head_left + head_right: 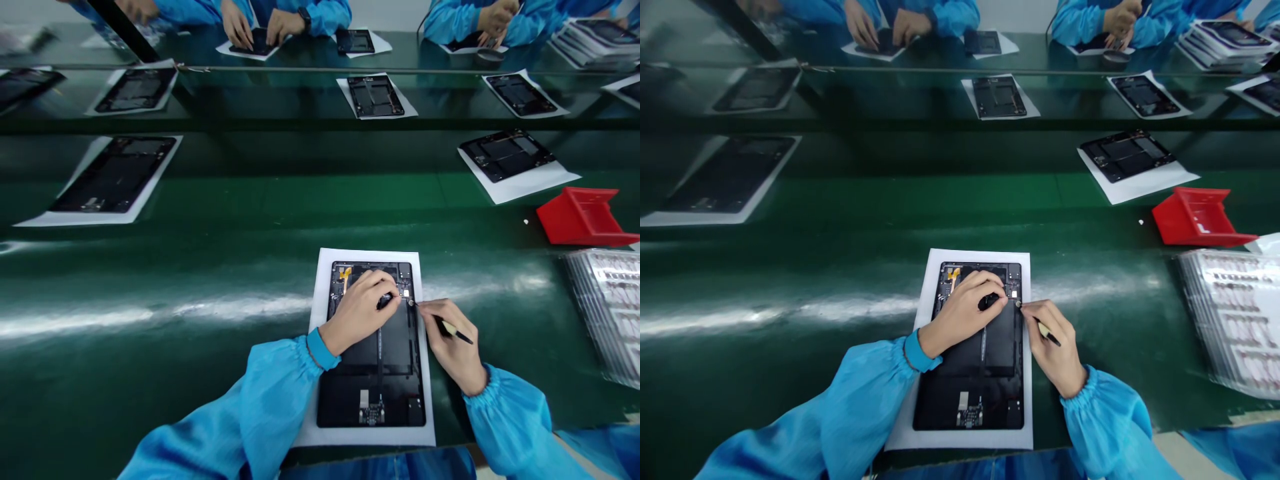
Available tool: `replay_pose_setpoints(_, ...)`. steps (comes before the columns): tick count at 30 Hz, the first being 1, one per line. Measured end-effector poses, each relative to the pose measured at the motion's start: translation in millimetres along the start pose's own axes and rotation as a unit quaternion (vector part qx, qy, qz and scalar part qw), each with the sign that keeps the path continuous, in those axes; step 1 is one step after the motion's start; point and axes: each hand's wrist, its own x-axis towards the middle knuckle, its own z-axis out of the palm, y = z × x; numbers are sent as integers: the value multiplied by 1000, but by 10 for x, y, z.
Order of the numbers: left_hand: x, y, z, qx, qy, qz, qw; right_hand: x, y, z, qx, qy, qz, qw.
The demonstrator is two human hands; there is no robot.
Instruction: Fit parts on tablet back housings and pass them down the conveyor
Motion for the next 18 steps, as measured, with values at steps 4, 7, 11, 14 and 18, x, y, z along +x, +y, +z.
replay_pose_setpoints(4,16,4,1,0,2,0,1000,64,18,-1,33,87,83,992)
replay_pose_setpoints(7,25,7,-4,-3,-2,0,1000,148,57,15,69,110,141,982)
replay_pose_setpoints(11,22,14,-12,-6,-4,-8,1000,235,102,55,126,74,165,975)
replay_pose_setpoints(14,18,17,-17,-2,-5,-9,1000,259,118,75,146,63,174,972)
replay_pose_setpoints(18,20,16,-15,-4,-5,-11,1000,246,115,80,129,63,168,975)
